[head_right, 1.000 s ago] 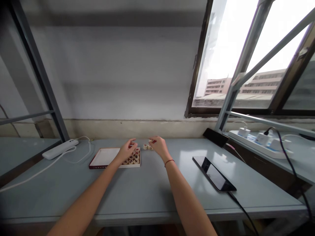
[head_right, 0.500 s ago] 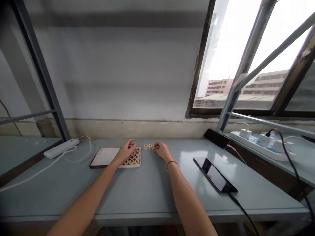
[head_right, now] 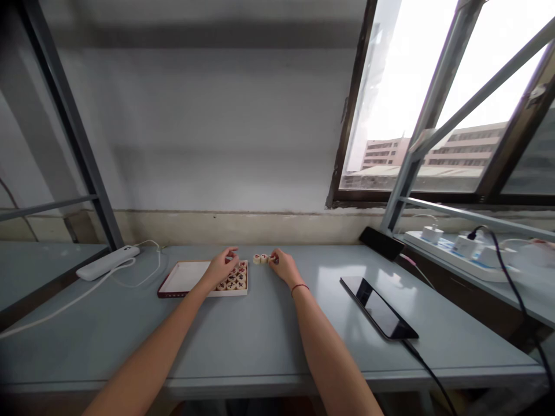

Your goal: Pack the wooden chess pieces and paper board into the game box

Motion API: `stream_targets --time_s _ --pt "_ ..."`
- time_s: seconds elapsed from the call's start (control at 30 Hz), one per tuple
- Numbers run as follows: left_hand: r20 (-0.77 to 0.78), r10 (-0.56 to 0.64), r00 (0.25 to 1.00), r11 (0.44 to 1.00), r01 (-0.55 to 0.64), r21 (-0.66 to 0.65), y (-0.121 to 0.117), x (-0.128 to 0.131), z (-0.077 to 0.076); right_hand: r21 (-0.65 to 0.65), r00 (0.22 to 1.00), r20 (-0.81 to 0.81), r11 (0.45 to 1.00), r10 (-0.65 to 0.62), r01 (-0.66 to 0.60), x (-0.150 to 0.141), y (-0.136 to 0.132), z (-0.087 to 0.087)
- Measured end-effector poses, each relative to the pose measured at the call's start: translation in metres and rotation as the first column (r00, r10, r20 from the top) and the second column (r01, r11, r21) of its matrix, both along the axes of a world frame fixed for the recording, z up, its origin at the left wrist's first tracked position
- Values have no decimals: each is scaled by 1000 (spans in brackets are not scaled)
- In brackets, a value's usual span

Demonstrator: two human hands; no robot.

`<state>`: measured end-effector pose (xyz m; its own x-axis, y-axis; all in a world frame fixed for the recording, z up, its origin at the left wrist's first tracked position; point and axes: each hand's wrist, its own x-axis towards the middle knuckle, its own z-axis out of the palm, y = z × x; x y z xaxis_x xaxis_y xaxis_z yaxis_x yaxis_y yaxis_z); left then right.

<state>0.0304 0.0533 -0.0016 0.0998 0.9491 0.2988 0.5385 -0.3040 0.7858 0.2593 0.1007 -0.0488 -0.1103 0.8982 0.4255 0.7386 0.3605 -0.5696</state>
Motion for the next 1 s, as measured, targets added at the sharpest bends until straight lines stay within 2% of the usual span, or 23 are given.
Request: stream_targets --time_s 0.17,0.3,0.4,0.5,0.6,0.67,0.83,1.0 --pt "-156 30 987 997 -19 70 5 -5 -3 -3 1000 -6 1000 -18 18 1 2 -3" --pt "-410 100 907 992 -61 108 6 -10 -7 131 989 53 983 -135 127 -6 1 5" --pt "-495 88 864 995 -50 89 4 -8 -10 132 997 43 990 -64 58 -24 -8 15" --pt "-497 61 866 997 -32 67 1 0 -11 18 990 90 993 111 -113 -50 -22 24" --pt "-468 85 880 995 -53 82 0 6 -13 -5 966 148 977 212 -213 -68 -35 28" --pt "-448 82 890 995 -49 85 0 8 -14 -14 961 153 973 230 -230 -72 -39 30" --pt "-415 -25 909 994 66 83 4 6 -17 -58 967 106 972 232 -227 -70 -39 29" --pt "-430 -42 902 988 101 115 10 8 -16 -60 971 35 971 236 -233 -71 -39 28"
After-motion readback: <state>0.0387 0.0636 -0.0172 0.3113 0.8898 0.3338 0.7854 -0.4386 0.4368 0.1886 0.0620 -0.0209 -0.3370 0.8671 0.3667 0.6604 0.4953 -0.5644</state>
